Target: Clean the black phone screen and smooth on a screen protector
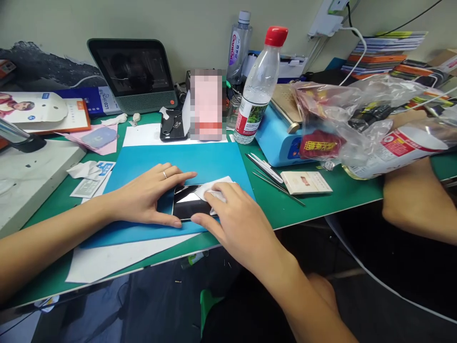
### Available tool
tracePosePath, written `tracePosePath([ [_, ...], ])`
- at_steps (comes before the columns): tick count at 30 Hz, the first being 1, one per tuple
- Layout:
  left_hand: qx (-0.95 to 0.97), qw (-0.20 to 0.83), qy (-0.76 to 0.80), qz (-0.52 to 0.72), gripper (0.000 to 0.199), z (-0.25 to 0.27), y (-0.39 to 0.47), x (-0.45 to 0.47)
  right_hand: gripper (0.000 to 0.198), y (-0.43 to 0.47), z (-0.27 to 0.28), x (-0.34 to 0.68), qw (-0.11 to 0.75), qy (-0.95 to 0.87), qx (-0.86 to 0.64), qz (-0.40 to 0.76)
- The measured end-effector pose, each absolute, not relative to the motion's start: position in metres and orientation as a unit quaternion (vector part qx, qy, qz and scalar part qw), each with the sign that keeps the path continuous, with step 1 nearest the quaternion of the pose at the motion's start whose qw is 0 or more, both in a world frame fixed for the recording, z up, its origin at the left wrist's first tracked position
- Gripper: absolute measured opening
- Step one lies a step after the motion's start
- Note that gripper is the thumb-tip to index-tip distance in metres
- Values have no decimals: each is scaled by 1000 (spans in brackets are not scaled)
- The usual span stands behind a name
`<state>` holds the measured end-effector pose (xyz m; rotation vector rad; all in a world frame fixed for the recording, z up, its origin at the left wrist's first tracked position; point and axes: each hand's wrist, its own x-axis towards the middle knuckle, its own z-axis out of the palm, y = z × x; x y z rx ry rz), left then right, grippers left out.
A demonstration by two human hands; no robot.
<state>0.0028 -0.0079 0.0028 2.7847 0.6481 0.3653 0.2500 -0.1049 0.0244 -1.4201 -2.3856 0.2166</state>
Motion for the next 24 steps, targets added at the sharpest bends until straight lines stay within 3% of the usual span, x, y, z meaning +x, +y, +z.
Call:
tracePosePath([
  [10, 955, 142, 228, 127, 99, 4, -7, 3, 39, -100, 26, 243, 135, -836, -530, 39],
  [24, 955, 145, 223, 130, 102, 4, -6, 3, 38, -117, 29, 260, 139, -853, -502, 34],
])
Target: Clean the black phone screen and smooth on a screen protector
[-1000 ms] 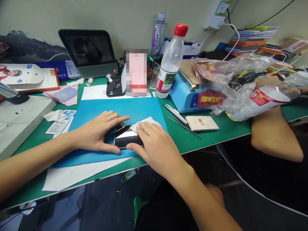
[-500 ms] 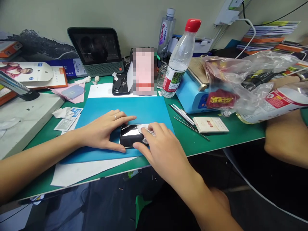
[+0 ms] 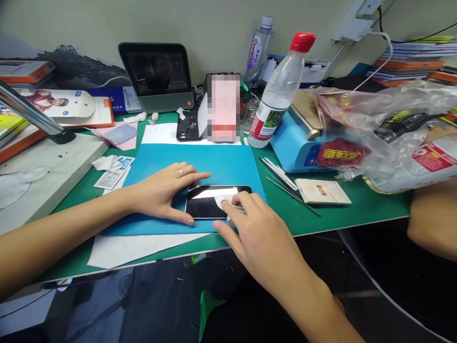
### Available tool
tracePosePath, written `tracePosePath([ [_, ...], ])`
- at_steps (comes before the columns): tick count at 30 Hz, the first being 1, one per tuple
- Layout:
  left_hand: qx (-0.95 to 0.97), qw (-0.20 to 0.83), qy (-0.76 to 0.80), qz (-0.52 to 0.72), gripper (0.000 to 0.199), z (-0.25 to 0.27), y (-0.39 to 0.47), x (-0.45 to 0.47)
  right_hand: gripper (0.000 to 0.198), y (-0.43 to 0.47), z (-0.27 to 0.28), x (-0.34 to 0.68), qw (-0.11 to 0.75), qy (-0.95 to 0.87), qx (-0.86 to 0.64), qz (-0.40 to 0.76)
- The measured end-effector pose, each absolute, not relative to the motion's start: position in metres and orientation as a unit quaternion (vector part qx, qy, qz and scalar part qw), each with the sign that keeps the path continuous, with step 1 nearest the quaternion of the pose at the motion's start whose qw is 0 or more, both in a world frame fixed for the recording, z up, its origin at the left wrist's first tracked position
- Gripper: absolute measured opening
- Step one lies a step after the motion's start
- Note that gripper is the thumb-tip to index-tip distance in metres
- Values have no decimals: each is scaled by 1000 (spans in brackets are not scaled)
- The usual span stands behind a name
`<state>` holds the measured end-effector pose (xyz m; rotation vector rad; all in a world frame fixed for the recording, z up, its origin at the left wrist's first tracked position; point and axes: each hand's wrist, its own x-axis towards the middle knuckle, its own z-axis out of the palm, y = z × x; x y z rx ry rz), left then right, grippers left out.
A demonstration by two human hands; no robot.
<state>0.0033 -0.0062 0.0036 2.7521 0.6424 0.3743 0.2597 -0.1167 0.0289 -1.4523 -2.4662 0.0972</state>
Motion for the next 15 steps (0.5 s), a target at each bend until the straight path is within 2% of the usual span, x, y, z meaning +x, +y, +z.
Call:
tracePosePath([
  [6, 955, 138, 225, 136, 101, 3, -6, 2, 34, -88, 33, 243, 109, -856, -503, 52],
  [15, 956, 135, 220, 140, 101, 2, -5, 3, 32, -106, 29, 260, 158, -852, -494, 67],
])
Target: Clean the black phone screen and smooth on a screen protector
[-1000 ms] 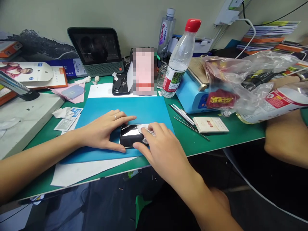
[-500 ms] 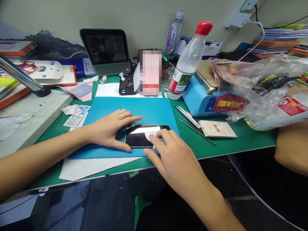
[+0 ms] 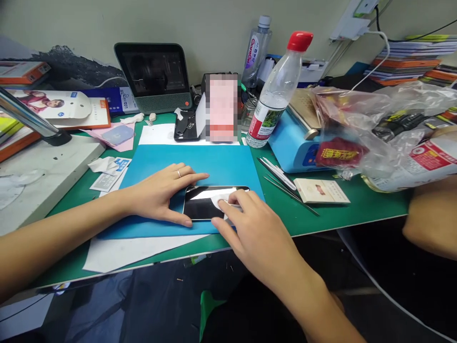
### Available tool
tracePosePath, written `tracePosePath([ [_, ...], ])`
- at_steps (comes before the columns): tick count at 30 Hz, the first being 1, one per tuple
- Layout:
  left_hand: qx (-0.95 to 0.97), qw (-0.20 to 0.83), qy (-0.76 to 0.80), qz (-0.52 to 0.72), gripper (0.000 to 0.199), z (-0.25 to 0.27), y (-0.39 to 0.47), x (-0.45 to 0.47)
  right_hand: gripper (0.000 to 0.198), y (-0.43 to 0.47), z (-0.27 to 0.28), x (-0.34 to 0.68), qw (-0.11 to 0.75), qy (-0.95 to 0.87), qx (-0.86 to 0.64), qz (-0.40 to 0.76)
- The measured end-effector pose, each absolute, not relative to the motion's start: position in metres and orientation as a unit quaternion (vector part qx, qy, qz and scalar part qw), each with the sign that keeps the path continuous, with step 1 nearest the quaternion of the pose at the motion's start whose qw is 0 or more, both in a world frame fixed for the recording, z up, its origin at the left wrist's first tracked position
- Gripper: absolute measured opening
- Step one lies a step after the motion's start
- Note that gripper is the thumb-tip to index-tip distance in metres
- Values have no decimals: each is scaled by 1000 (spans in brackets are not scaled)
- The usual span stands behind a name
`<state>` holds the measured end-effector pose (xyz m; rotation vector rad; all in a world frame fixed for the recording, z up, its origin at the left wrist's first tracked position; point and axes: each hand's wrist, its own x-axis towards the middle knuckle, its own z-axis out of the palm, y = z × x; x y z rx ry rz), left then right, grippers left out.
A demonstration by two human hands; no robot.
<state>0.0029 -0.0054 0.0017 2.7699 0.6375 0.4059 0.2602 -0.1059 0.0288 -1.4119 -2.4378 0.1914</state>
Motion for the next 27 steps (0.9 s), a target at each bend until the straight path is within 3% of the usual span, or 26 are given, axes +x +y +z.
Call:
tracePosePath([
  [6, 955, 145, 216, 141, 101, 3, -5, 2, 28, -88, 19, 248, 167, -861, -479, 46],
  [11, 951, 152, 218, 159, 102, 4, -4, 0, 23, -76, 15, 254, 266, -846, -457, 70],
  [15, 935, 217, 216, 181, 108, 6, -3, -1, 25, -46, 26, 254, 325, -811, -483, 54],
  [27, 929, 238, 231, 165, 106, 7, -4, 0, 22, -63, 13, 225, 250, -855, -447, 85],
])
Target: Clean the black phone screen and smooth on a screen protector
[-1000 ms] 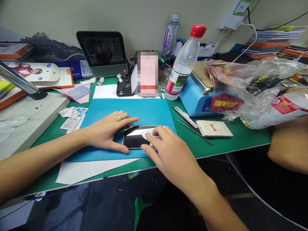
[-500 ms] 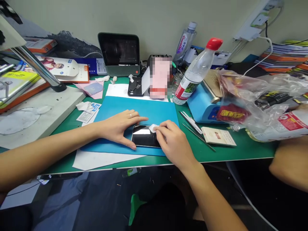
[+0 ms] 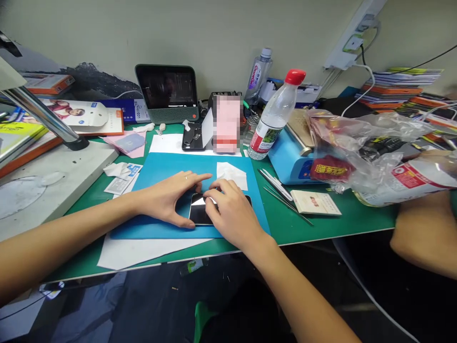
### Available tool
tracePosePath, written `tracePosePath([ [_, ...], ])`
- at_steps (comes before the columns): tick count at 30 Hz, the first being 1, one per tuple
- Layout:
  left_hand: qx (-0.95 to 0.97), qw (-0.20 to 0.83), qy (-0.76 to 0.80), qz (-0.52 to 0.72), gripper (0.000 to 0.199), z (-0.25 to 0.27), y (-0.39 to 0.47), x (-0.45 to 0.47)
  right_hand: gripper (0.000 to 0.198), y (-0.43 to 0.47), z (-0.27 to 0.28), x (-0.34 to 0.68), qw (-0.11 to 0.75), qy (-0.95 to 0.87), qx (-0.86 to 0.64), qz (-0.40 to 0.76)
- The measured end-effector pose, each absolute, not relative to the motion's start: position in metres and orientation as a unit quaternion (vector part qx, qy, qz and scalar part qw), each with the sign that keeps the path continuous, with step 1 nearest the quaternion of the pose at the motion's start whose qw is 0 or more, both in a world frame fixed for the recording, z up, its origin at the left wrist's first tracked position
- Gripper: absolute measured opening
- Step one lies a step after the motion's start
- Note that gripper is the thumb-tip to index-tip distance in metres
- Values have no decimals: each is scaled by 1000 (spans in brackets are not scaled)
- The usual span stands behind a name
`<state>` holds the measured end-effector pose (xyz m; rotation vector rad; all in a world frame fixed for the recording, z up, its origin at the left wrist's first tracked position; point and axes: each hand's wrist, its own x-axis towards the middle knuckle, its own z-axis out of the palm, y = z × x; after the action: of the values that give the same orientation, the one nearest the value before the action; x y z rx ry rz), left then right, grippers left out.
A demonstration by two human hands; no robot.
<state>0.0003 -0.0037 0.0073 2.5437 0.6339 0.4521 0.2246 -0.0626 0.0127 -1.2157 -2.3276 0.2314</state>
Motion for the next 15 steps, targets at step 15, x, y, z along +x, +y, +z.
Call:
tracePosePath([
  [15, 930, 228, 222, 184, 96, 6, -2, -1, 23, -52, 15, 202, 202, -882, -414, 104],
])
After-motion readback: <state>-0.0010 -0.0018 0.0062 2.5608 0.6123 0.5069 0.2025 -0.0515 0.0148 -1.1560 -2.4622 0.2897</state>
